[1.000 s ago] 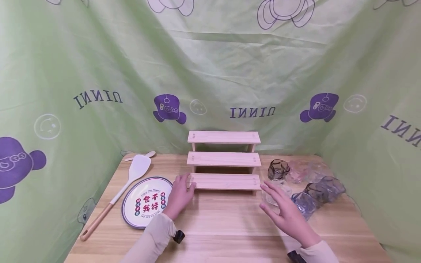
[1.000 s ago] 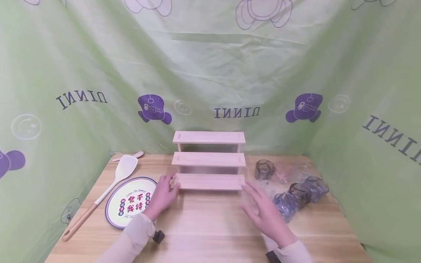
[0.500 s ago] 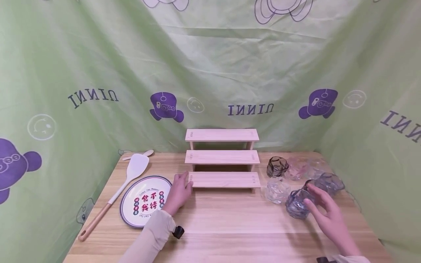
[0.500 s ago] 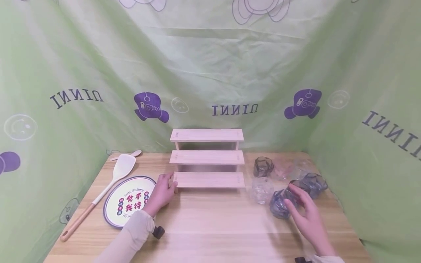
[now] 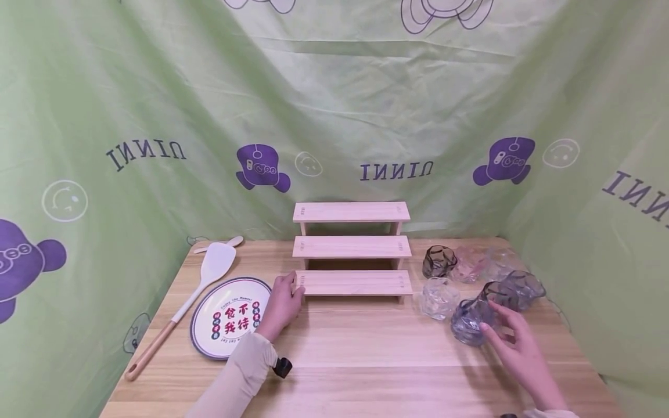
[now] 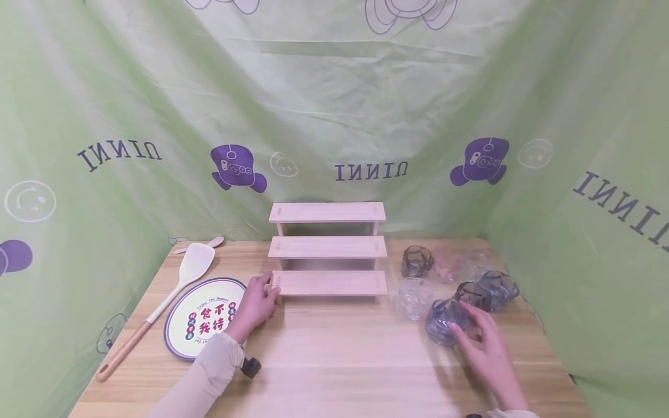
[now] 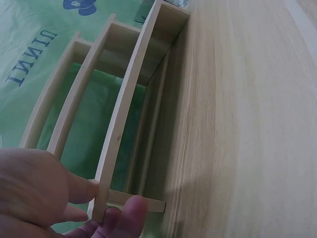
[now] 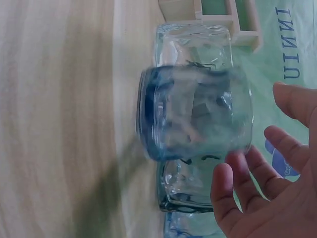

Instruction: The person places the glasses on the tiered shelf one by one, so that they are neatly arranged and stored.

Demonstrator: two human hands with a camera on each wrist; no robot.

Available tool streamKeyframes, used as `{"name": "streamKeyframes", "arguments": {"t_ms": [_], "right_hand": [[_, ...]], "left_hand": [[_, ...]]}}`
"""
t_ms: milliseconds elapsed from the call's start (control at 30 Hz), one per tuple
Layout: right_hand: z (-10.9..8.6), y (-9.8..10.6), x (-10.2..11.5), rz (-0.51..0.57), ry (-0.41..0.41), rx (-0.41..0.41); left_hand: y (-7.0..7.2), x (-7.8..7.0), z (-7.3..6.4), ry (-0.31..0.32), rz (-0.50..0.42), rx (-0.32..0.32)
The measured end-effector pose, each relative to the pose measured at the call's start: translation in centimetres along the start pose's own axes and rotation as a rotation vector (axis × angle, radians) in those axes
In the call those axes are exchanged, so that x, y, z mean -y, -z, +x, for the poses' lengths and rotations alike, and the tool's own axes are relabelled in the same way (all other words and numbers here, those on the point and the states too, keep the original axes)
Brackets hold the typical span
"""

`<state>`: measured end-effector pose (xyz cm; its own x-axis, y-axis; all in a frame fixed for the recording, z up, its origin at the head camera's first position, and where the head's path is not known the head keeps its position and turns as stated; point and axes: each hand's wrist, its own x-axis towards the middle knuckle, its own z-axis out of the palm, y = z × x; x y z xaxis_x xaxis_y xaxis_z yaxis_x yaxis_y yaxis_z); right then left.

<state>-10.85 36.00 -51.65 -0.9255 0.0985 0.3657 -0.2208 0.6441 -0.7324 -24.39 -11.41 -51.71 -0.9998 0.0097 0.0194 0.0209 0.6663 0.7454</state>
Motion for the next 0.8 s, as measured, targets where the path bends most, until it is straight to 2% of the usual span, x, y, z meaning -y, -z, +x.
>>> {"name": "streamKeyframes", "arguments": {"t_ms": [133, 267, 367, 533, 667, 800], "right_hand": [[-0.3, -0.1, -0.3, 0.001, -0.041, 0.027], [-0.4, -0.4, -0.6, 0.027, -0.091, 0.103], [-0.3, -0.8, -0.9, 0.058, -0.131, 0.158], [-0.6, -1.2, -1.0, 0.078, -0.199, 0.180], [-0.5, -1.5, -1.0, 0.092, -0.211, 0.194], [-0.2, -2.0, -1.2, 0.156, -0.206, 0.213]], "left_hand": [[0.0, 0.0, -0.1, 0.005, -0.048, 0.002], [0.0, 0.1, -0.1, 0.021, -0.098, 0.013], [-0.1, 0.2, -0.2, 0.025, -0.102, 0.012], [-0.2, 0.3, -0.3, 0.032, -0.119, 0.020], [-0.2, 0.4, -0.4, 0.029, -0.141, 0.023], [-0.2, 0.6, -0.4, 0.020, -0.146, 0.013]]}}
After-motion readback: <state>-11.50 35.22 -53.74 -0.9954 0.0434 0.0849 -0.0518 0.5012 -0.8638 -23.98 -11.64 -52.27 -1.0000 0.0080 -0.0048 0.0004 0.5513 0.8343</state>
